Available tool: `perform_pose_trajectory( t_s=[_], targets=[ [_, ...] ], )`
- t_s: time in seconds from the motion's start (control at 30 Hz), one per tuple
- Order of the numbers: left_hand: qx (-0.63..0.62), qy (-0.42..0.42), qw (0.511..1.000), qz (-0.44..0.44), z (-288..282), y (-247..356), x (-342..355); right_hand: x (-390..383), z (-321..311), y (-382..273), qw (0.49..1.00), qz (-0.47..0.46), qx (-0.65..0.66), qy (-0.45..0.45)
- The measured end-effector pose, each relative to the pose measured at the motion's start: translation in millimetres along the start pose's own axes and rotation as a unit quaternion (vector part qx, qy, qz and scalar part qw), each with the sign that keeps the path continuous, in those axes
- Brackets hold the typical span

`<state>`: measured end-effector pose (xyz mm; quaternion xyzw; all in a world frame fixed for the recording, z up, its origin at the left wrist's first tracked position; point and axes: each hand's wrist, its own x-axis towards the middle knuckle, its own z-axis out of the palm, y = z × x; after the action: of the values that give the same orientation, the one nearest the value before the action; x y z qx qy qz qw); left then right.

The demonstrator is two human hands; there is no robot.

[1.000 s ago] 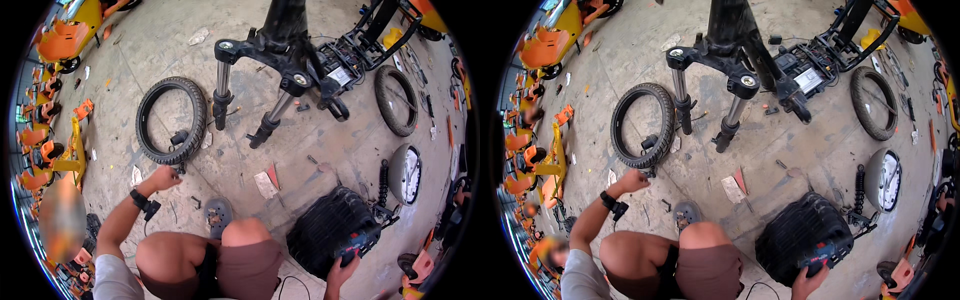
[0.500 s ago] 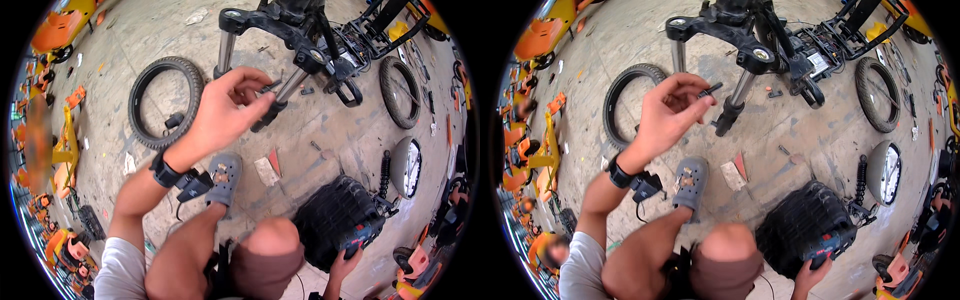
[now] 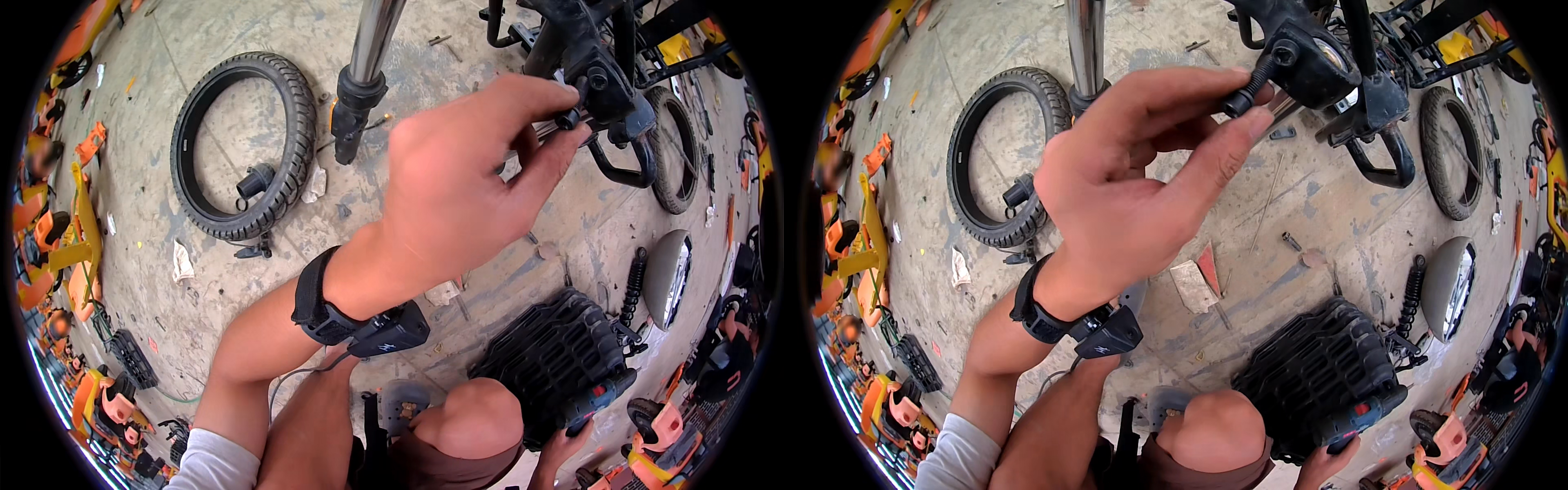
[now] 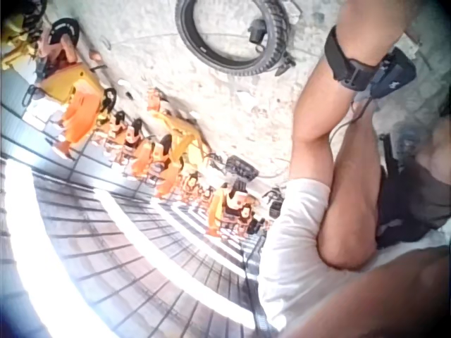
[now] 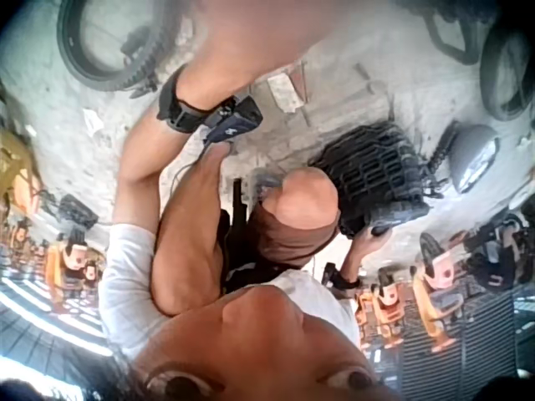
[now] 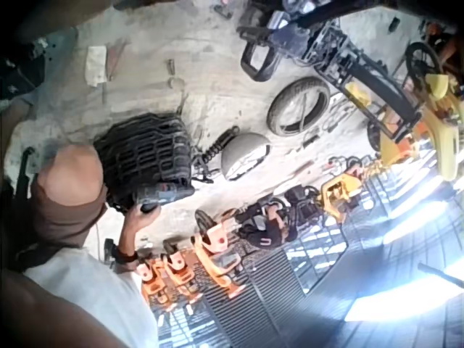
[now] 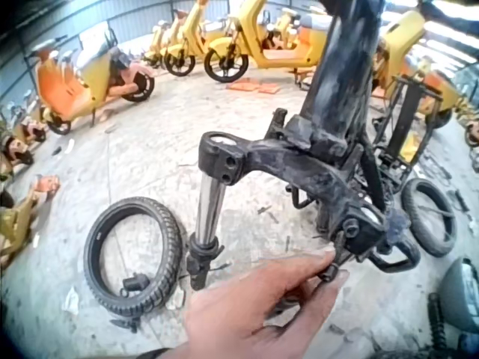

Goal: The person attaches a front fork component to a motorcycle frame using a power drill to tighten screws, then slides a front wheel onto the fork.

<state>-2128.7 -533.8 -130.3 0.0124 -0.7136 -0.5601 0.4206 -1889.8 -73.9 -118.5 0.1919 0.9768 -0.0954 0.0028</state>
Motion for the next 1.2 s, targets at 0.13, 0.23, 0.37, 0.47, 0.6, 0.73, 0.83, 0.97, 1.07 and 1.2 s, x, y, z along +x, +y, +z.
perform_pose_trajectory(
  t_s=[0.13,0.23,0.37,0.47,0.6,0.73,0.83,0.97,1.07,1.2],
  targets=[
    [0.067,0.005,0.996,0.066,0,1,-1,2,-1,-2,1.000,0.018,0.004,-0.018],
    [0.109,-0.016,0.989,0.097,0,4,7,1,-3,-9,1.000,0.022,0.006,-0.015],
    [0.108,-0.038,0.985,0.127,2,-7,16,0,0,-13,0.999,0.039,-0.002,0.003],
    [0.101,-0.047,0.989,0.095,-2,-5,21,2,-3,-19,0.999,0.048,0.022,-0.011],
    [0.081,-0.084,0.992,-0.050,-7,3,31,7,-5,-29,0.998,0.052,0.038,-0.027],
    [0.089,-0.143,0.975,-0.143,-17,9,45,11,-7,-57,0.986,0.044,0.161,-0.003],
    [0.164,-0.230,0.951,-0.125,-31,12,46,22,-19,-48,0.992,0.044,0.075,-0.092],
    [0.099,-0.387,0.903,-0.157,-59,4,16,27,-35,-82,0.994,0.001,0.080,-0.077],
    [-0.038,-0.465,0.831,-0.303,-68,34,-9,48,-42,-126,0.915,-0.032,0.371,-0.158],
    [-0.201,-0.471,0.839,-0.185,-65,70,-21,91,-50,-288,0.852,-0.443,0.222,-0.171]
  ],
)
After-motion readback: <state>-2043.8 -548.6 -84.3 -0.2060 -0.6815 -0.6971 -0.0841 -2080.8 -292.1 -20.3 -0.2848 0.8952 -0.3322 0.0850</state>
